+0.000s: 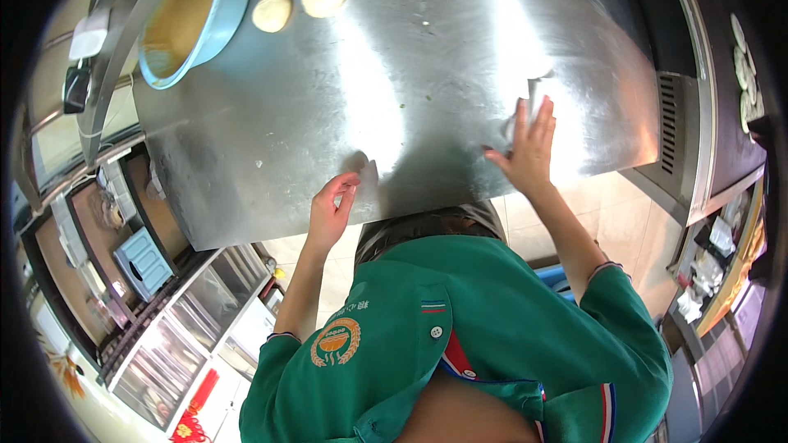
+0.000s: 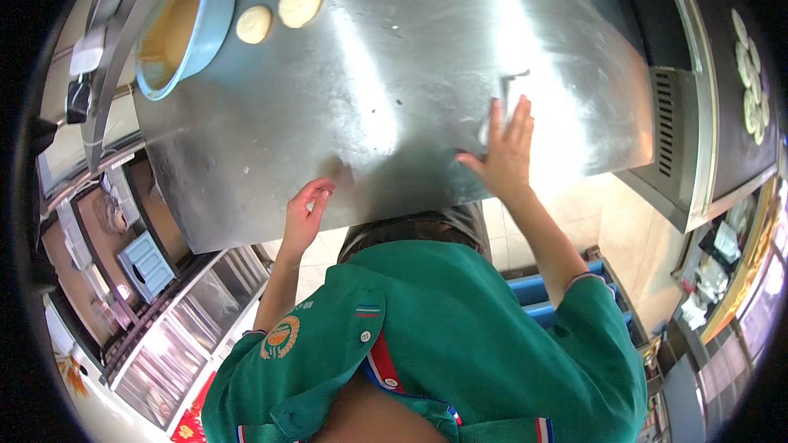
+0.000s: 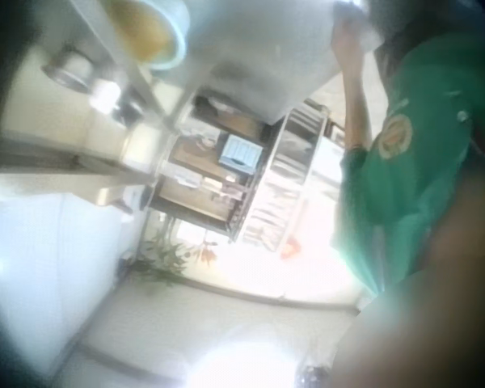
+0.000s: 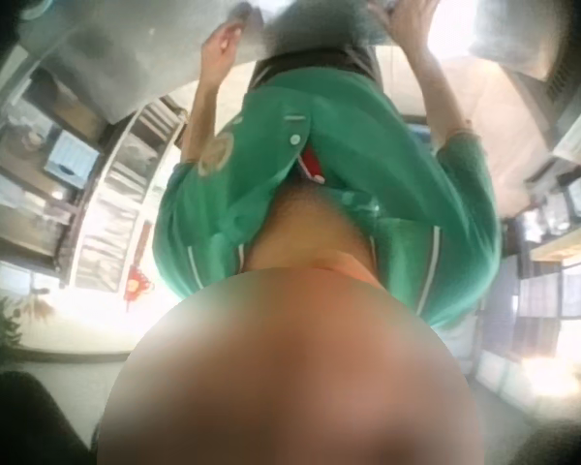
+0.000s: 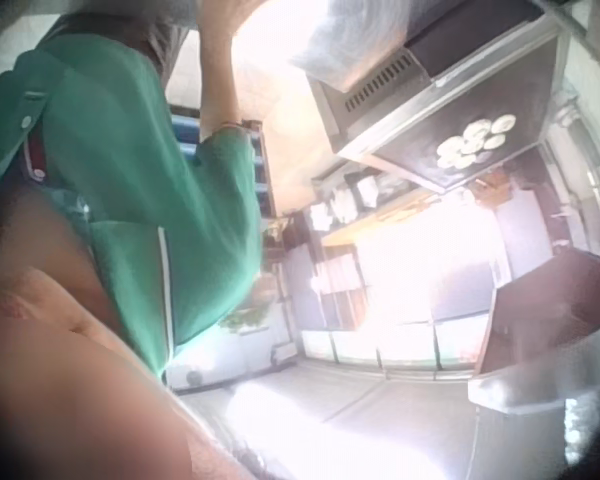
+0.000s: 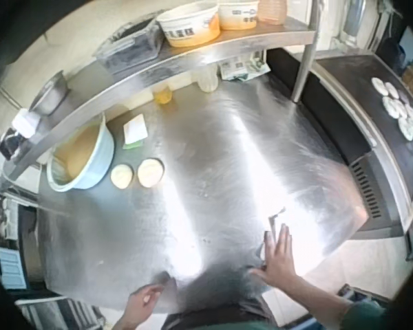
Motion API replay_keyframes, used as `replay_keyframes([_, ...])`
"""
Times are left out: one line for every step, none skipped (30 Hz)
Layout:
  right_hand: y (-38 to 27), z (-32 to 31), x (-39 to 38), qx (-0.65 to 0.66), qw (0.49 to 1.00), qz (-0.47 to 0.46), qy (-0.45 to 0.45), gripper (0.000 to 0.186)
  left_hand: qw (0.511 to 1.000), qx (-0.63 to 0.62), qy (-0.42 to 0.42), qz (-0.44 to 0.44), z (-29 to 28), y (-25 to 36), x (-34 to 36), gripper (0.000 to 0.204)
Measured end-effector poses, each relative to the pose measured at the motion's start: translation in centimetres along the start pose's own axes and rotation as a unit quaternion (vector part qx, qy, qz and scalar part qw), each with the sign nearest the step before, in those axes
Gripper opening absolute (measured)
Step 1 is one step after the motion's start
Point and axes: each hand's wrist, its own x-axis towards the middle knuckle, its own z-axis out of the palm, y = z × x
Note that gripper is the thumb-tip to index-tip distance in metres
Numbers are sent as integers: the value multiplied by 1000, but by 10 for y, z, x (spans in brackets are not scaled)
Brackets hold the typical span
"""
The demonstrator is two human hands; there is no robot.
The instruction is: The person rolls dough balls into flat discs using a rolling pin, sprinkles sesame seeds, and places them on a griddle. They retrieve additional dough from a freezer, wipe the work surface, and arrange finished breads on a display tray.
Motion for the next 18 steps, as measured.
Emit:
replay_keyframes([-25, 2, 14, 10, 999, -31, -9, 119, 1000, -2, -6, 6, -7, -2, -1, 23])
replay_keyframes([-52, 8, 29, 8, 999, -32, -36, 118, 1000, -4, 3, 0, -18, -6, -1, 24])
replay_keyframes([-75, 15, 47, 18, 998, -60, -19, 117, 1000, -5, 8, 2, -28, -10, 0, 24])
replay_keyframes([-98, 24, 67, 13, 998, -50, -39, 115, 1000, -1, 17, 1, -36, -14, 1, 24])
replay_keyframes([-119, 34, 90, 38, 996, -80, 11, 114, 1000, -1, 10, 12, -45, -18, 2, 24])
replay_keyframes([-132, 41, 114, 38, 996, -78, 13, 111, 1000, 4, 8, 22, -51, -22, 3, 24])
replay_keyframes([-146, 49, 143, 59, 992, -96, 51, 108, 1000, 17, -2, -6, -59, -25, 6, 24])
replay_keyframes([-159, 56, 174, 32, 995, -79, 58, 106, 1000, 11, -7, 27, -65, -29, 7, 24])
replay_keyframes([-167, 61, 206, 12, 997, -62, 55, 104, 999, 10, -25, 45, -73, -32, 10, 24])
replay_keyframes([-171, 62, 238, -6, 998, -35, 49, 103, 998, 12, -43, 44, -81, -37, 11, 24])
replay_keyframes([-173, 61, 260, -22, 999, -11, 33, 103, 996, 0, -59, 60, -89, -43, 13, 24])
replay_keyframes([-170, 58, 268, -20, 998, -5, 57, 100, 990, 28, -68, 118, -102, -51, 14, 24])
replay_keyframes([-166, 56, 266, -17, 999, 6, 43, 97, 989, 44, -62, 124, -118, -62, 10, 24])
replay_keyframes([-151, 50, 252, -32, 997, 18, 66, 90, 987, 59, -55, 138, -136, -75, 3, 24])
replay_keyframes([-134, 42, 223, 6, 996, 17, 89, 83, 984, 74, -47, 154, -155, -89, 0, 23])
replay_keyframes([-121, 40, 191, -33, 993, 68, 93, 82, 990, 66, -23, 123, -173, -104, -8, 23])
replay_keyframes([-112, 41, 155, -77, 982, 110, 135, 87, 994, 57, -3, 94, -187, -119, -18, 23])
replay_keyframes([-104, 42, 124, -122, 970, 177, 111, 92, 998, 42, 16, 46, -197, -132, -24, 23])
